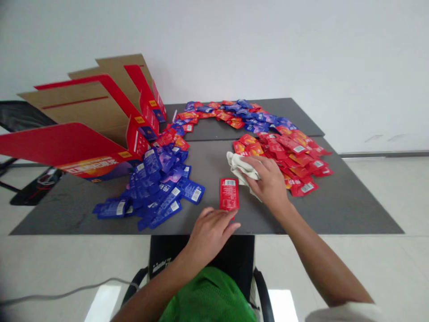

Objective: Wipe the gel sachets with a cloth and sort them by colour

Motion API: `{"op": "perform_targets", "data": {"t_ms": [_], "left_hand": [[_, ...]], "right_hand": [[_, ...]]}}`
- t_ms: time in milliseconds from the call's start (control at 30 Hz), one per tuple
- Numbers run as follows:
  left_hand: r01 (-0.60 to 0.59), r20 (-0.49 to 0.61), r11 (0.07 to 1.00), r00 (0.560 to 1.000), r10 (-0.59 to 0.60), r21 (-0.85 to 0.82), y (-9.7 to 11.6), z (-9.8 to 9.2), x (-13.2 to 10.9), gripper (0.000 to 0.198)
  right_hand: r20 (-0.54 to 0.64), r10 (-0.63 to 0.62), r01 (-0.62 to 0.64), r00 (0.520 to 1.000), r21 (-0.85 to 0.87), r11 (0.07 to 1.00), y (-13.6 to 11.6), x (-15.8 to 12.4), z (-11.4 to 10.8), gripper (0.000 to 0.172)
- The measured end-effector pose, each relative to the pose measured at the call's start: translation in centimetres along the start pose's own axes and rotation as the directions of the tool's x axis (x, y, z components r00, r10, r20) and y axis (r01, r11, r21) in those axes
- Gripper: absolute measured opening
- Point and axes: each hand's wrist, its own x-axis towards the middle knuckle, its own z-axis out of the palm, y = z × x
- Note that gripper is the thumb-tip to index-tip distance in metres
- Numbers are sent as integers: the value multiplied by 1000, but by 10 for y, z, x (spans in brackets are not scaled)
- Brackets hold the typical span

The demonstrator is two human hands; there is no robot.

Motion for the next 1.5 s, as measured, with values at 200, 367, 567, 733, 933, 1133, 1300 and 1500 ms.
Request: {"op": "perform_targets", "data": {"t_ms": [200,367,567,733,933,1133,1300,1500], "left_hand": [[229,8,949,972,-236,215,-9,-9,63,38],[321,118,899,922,-368,298,-20,9,88,65],[433,232,893,863,-450,123,-37,12,104,72],[469,304,881,849,-432,-57,-51,9,117,85],[320,108,871,947,-302,-372,-37,-12,113,58],[-8,14,943,1000,14,-332,-16,-33,78,14],[-40,317,985,944,91,-166,-19,-35,39,27],[-100,395,995,913,99,-18,-3,-41,2,51]], "right_hand": [[-143,271,-259,952,93,961,-16,-85,-40,31],[-115,414,-396,903,152,906,-21,-130,-37,30],[-129,507,-478,852,203,855,-18,-146,-28,32],[-137,485,-456,864,197,868,-12,-150,-21,31],[-163,474,-441,866,201,875,-14,-149,-20,31],[-215,475,-436,853,206,876,-19,-145,-21,31],[-225,496,-461,839,191,866,-20,-147,-20,31],[-168,572,-529,803,239,814,-20,-142,-26,34]]}}
